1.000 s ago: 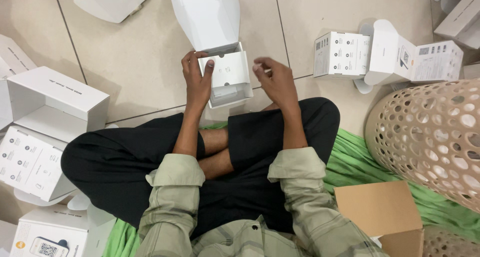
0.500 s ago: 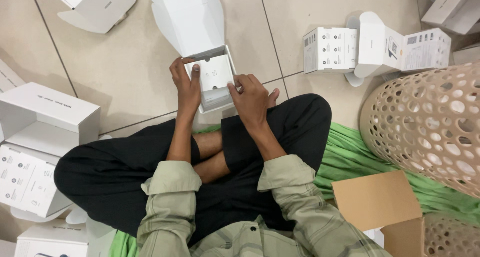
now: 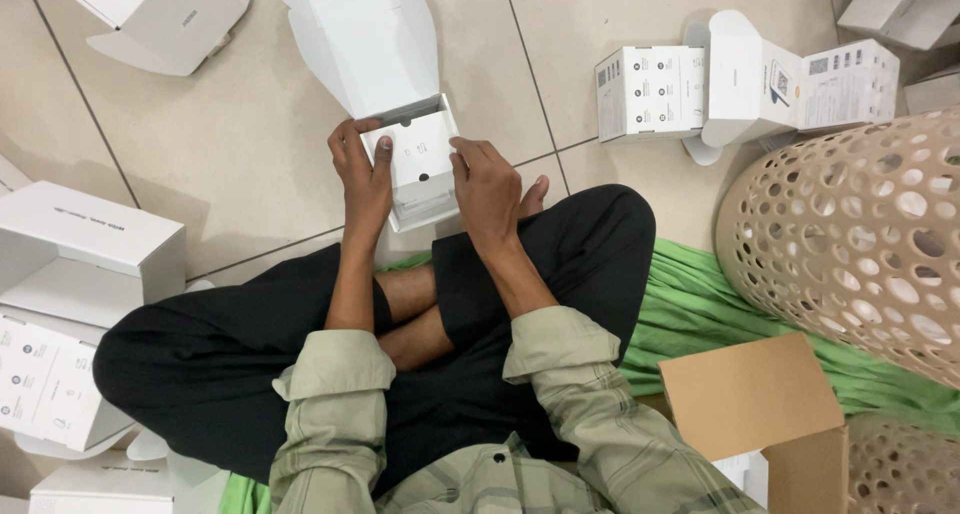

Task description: The person, sitting on the floor, takes paper slips from a cardboard box, places them into small white product boxes, and then arranges the packed boxes on the floor.

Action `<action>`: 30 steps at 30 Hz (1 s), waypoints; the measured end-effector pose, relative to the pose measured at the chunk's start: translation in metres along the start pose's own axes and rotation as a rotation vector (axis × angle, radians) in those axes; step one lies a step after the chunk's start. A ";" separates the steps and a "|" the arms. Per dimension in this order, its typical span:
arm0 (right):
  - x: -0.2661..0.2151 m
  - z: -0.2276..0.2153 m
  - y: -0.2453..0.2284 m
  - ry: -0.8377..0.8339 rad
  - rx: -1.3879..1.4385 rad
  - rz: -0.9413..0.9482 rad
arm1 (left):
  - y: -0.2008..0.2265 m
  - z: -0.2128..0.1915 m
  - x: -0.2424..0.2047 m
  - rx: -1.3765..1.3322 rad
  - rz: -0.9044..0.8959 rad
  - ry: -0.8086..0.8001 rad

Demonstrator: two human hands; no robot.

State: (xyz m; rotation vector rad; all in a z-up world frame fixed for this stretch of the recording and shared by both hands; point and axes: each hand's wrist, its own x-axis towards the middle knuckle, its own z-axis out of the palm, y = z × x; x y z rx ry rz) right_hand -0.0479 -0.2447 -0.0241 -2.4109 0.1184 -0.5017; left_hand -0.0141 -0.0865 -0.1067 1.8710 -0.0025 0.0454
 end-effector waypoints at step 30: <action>0.041 0.051 0.040 -0.369 -0.527 -0.327 | -0.011 0.006 0.004 -0.230 -0.122 -0.098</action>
